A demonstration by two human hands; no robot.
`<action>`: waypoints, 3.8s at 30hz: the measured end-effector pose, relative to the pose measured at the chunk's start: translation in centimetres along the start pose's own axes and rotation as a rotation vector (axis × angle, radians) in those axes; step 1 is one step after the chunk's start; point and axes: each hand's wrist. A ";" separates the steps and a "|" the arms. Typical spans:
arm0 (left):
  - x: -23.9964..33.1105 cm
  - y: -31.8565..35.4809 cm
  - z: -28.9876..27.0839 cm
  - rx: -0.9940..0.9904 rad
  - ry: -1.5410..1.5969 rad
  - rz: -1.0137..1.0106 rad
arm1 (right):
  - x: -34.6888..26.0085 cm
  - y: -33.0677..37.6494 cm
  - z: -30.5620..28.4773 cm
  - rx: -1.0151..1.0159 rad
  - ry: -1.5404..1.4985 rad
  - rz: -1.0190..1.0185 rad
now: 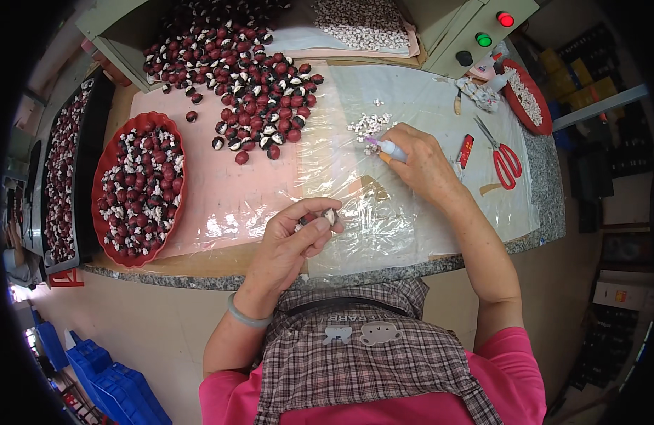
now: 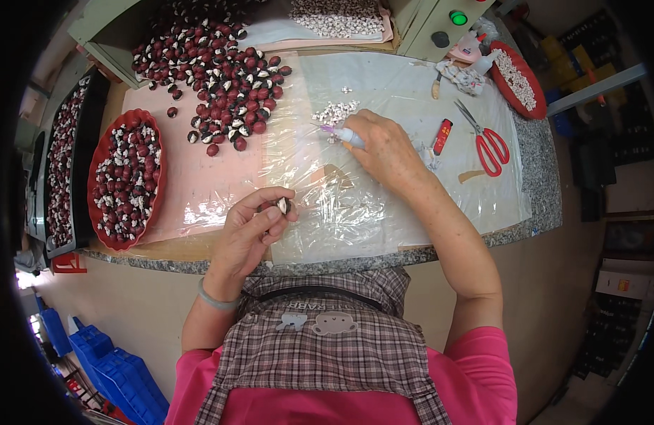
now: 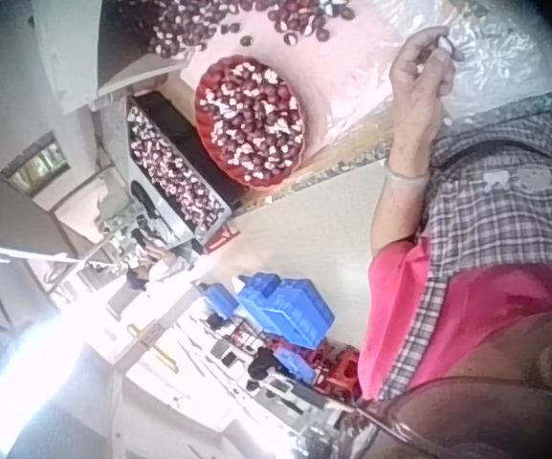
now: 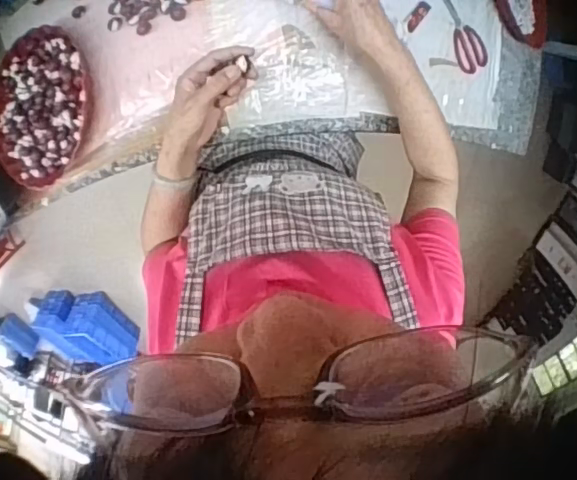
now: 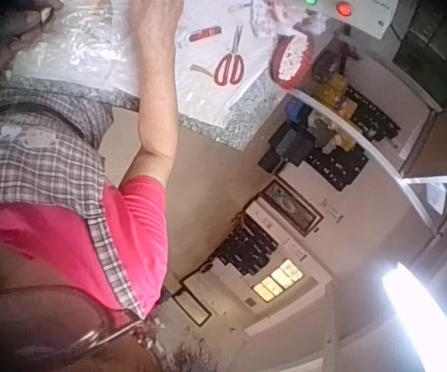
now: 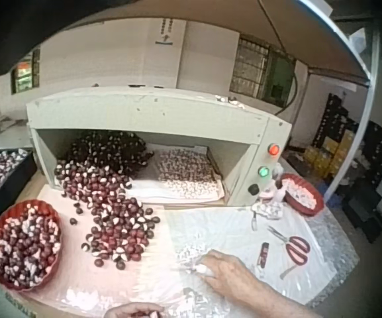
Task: Applying glue to small toy components to assemble them at a factory workbench.
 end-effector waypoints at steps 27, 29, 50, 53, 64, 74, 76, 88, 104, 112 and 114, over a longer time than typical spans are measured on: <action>-0.8 0.0 1.7 0.036 -0.340 -0.012 | -6.7 5.6 2.8 -0.087 -1.016 -0.006; -0.8 0.0 1.9 0.048 -0.435 -0.019 | -6.6 5.6 2.9 -0.090 -0.995 -0.019; 0.6 1.1 2.2 0.091 -1.016 0.187 | -7.2 4.8 5.5 0.071 -0.702 -0.229; 4.3 3.3 0.8 0.307 -1.246 0.232 | -7.9 4.6 3.5 -0.043 -0.782 -0.198; 10.4 3.5 -4.4 0.609 -2.078 0.329 | -5.1 6.0 3.2 -0.003 -0.689 -0.104; 5.5 -3.6 -3.8 0.443 -1.957 0.188 | -4.8 7.1 3.4 0.022 -0.649 -0.112; 5.3 -3.6 -4.1 0.453 -1.964 0.193 | -4.6 7.2 3.3 0.006 -0.656 -0.107; 3.2 0.1 -1.1 0.131 -0.001 0.100 | -4.3 7.4 2.2 -0.099 -1.237 0.002; -0.1 0.0 1.1 0.058 0.110 0.038 | -5.7 8.2 2.3 0.317 -1.078 -0.045; -0.4 -0.2 0.9 0.015 0.094 0.053 | -5.9 8.9 2.1 0.347 -0.619 -0.157; -0.4 -0.2 0.8 0.020 0.093 0.051 | -6.2 8.8 2.0 0.349 -0.598 -0.156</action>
Point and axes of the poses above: each hand's wrist, its own y-axis away from the middle knuckle, its own z-axis out of the palm, x = y × z, and after that the axes turned 15 degrees about -x, right-handed
